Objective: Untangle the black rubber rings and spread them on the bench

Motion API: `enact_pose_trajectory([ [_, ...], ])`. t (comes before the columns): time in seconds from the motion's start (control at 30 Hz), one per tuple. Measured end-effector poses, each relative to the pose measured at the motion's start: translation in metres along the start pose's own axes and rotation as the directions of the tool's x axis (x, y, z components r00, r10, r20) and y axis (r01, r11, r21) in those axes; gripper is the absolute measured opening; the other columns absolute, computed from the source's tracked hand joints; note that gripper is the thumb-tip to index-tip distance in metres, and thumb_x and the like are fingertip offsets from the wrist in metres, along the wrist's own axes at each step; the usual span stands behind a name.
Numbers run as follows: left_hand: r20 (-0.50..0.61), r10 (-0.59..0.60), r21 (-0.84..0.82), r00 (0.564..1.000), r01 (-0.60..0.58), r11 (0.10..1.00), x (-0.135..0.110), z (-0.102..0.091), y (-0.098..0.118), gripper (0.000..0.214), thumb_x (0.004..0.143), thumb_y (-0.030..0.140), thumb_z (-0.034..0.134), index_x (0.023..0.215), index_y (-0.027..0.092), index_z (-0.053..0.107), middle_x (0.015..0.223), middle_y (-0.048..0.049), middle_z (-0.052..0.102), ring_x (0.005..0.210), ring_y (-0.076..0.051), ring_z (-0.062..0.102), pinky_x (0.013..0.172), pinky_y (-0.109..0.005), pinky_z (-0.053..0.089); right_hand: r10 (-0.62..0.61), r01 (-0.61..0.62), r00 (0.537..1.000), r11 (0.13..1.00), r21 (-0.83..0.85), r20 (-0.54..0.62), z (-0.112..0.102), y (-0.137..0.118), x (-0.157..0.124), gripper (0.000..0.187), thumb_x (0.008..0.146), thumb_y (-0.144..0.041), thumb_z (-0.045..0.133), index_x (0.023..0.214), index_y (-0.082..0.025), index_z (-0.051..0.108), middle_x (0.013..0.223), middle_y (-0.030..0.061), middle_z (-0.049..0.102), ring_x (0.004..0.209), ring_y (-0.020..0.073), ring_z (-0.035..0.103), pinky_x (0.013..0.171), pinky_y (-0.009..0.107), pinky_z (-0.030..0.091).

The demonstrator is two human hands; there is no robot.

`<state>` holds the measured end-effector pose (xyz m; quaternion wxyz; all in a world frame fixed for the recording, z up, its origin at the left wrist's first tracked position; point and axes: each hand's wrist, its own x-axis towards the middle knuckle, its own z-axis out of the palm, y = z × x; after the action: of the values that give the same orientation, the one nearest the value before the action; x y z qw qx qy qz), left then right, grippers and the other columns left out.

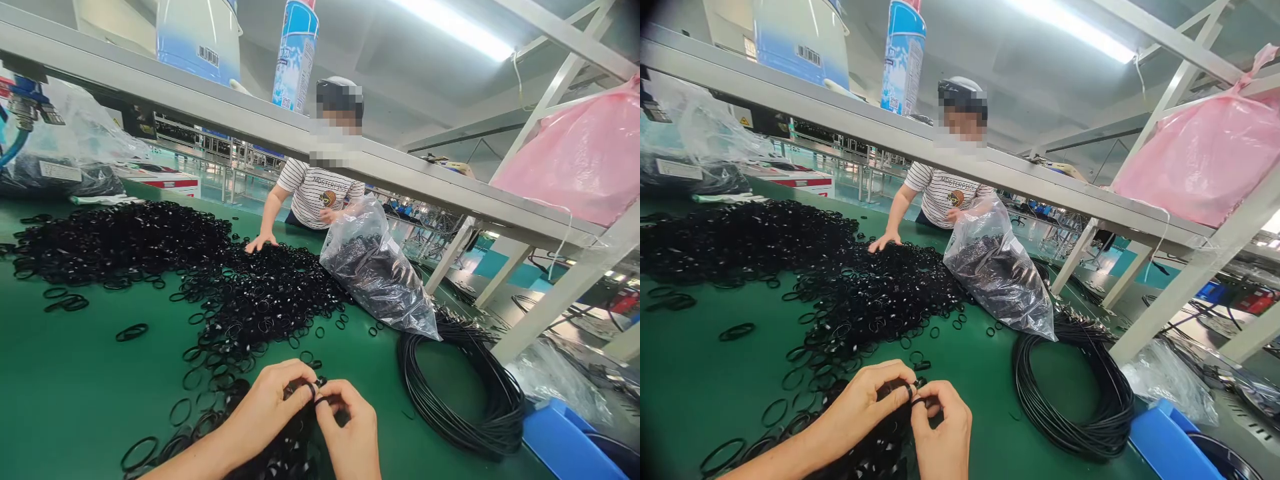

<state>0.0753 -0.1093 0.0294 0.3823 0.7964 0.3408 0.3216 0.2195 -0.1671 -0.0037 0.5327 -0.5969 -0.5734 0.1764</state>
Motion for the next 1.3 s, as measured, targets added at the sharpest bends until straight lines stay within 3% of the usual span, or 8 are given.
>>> enact_pose_trajectory([
  [0.1, 0.051, -0.025, -0.013, 0.998, 0.026, 1.0, 0.0, 0.0, 0.001, 0.017, 0.081, 0.022, 0.048, 0.077, 0.021, 0.065, 0.076, 0.0023, 0.062, 0.072, -0.015, 0.052, 0.066, -0.023, 0.038, 0.003, -0.006, 0.998, 0.999, -0.052, -0.06, -0.003, 0.001, -0.002, 0.011, 0.078, -0.018, 0.054, 0.085, -0.02, 0.062, 0.077, 0.0008, 0.064, 0.061, 0.013, 0.057, 0.057, 0.02, 0.047],
  [0.2, 0.081, -0.051, -0.075, 0.995, 0.057, 0.996, 0.0, 0.0, 0.003, 0.016, 0.081, 0.025, 0.05, 0.075, 0.02, 0.063, 0.07, 0.003, 0.059, 0.068, -0.014, 0.05, 0.062, -0.022, 0.037, -0.073, 0.073, 0.997, 0.992, -0.106, 0.01, -0.007, 0.002, -0.003, 0.015, 0.083, -0.018, 0.049, 0.085, -0.022, 0.064, 0.082, 0.0014, 0.065, 0.067, 0.0138, 0.059, 0.061, 0.02, 0.046],
  [0.4, 0.108, -0.165, -0.384, 0.98, 0.194, 0.903, 0.004, -0.001, 0.001, 0.01, 0.079, 0.025, 0.05, 0.072, 0.019, 0.055, 0.061, 0.0052, 0.05, 0.06, -0.012, 0.045, 0.056, -0.021, 0.035, -0.103, 0.099, 0.994, 0.988, -0.119, -0.036, -0.011, -0.008, 0.001, 0.016, 0.083, -0.014, 0.044, 0.076, -0.022, 0.057, 0.083, 0.002, 0.06, 0.079, 0.0169, 0.056, 0.067, 0.023, 0.042],
  [0.67, -0.079, -0.201, -0.434, 0.976, 0.148, 0.889, 0.012, -0.002, -0.009, 0.011, 0.078, 0.023, 0.05, 0.069, 0.019, 0.057, 0.069, 0.0041, 0.054, 0.072, -0.015, 0.048, 0.069, -0.023, 0.034, 0.026, -0.035, 0.995, 0.995, -0.094, -0.096, -0.014, -0.008, 0.008, 0.013, 0.082, -0.017, 0.047, 0.074, -0.021, 0.057, 0.078, -0.0013, 0.057, 0.066, 0.0135, 0.051, 0.06, 0.022, 0.038],
  [0.87, -0.273, -0.296, -0.425, 0.915, 0.162, 0.891, 0.016, -0.011, -0.02, 0.015, 0.081, 0.029, 0.048, 0.071, 0.021, 0.055, 0.068, 0.0046, 0.052, 0.072, -0.015, 0.046, 0.068, -0.024, 0.032, 0.216, -0.208, 0.968, 0.975, 0.073, -0.125, -0.02, 0.015, 0.015, 0.011, 0.081, -0.025, 0.048, 0.078, -0.021, 0.057, 0.07, -0.0017, 0.056, 0.065, 0.0149, 0.054, 0.06, 0.024, 0.042],
  [0.93, -0.256, -0.277, -0.401, 0.926, 0.159, 0.902, 0.018, -0.013, -0.022, 0.015, 0.08, 0.031, 0.051, 0.073, 0.02, 0.058, 0.071, 0.0036, 0.056, 0.074, -0.015, 0.048, 0.071, -0.024, 0.034, 0.228, -0.223, 0.966, 0.973, 0.053, -0.119, -0.024, 0.024, 0.019, 0.014, 0.081, -0.023, 0.046, 0.084, -0.021, 0.059, 0.079, 0.001, 0.062, 0.071, 0.017, 0.058, 0.067, 0.027, 0.046],
  [1.1, -0.124, -0.217, -0.356, 0.968, 0.161, 0.92, 0.021, -0.007, -0.032, 0.018, 0.073, 0.031, 0.058, 0.064, 0.017, 0.064, 0.068, 0.0001, 0.061, 0.065, -0.015, 0.05, 0.061, -0.024, 0.037, 0.002, -0.002, 1.0, 0.966, -0.257, 0.001, -0.029, 0.019, 0.02, 0.048, 0.072, 0.0, 0.033, 0.096, -0.025, 0.065, 0.116, 0.0024, 0.061, 0.114, 0.0219, 0.048, 0.097, 0.041, 0.034],
  [1.3, -0.074, -0.253, -0.448, 0.964, 0.195, 0.873, 0.02, -0.003, -0.04, 0.028, 0.076, 0.033, 0.057, 0.096, 0.015, 0.065, 0.087, -0.0064, 0.072, 0.071, -0.018, 0.062, 0.068, -0.028, 0.045, -0.048, 0.149, 0.967, 0.901, -0.407, 0.249, -0.02, -0.013, 0.009, 0.018, 0.077, -0.01, 0.054, 0.081, -0.026, 0.062, 0.09, -0.0008, 0.063, 0.089, 0.021, 0.053, 0.076, 0.033, 0.04],
])
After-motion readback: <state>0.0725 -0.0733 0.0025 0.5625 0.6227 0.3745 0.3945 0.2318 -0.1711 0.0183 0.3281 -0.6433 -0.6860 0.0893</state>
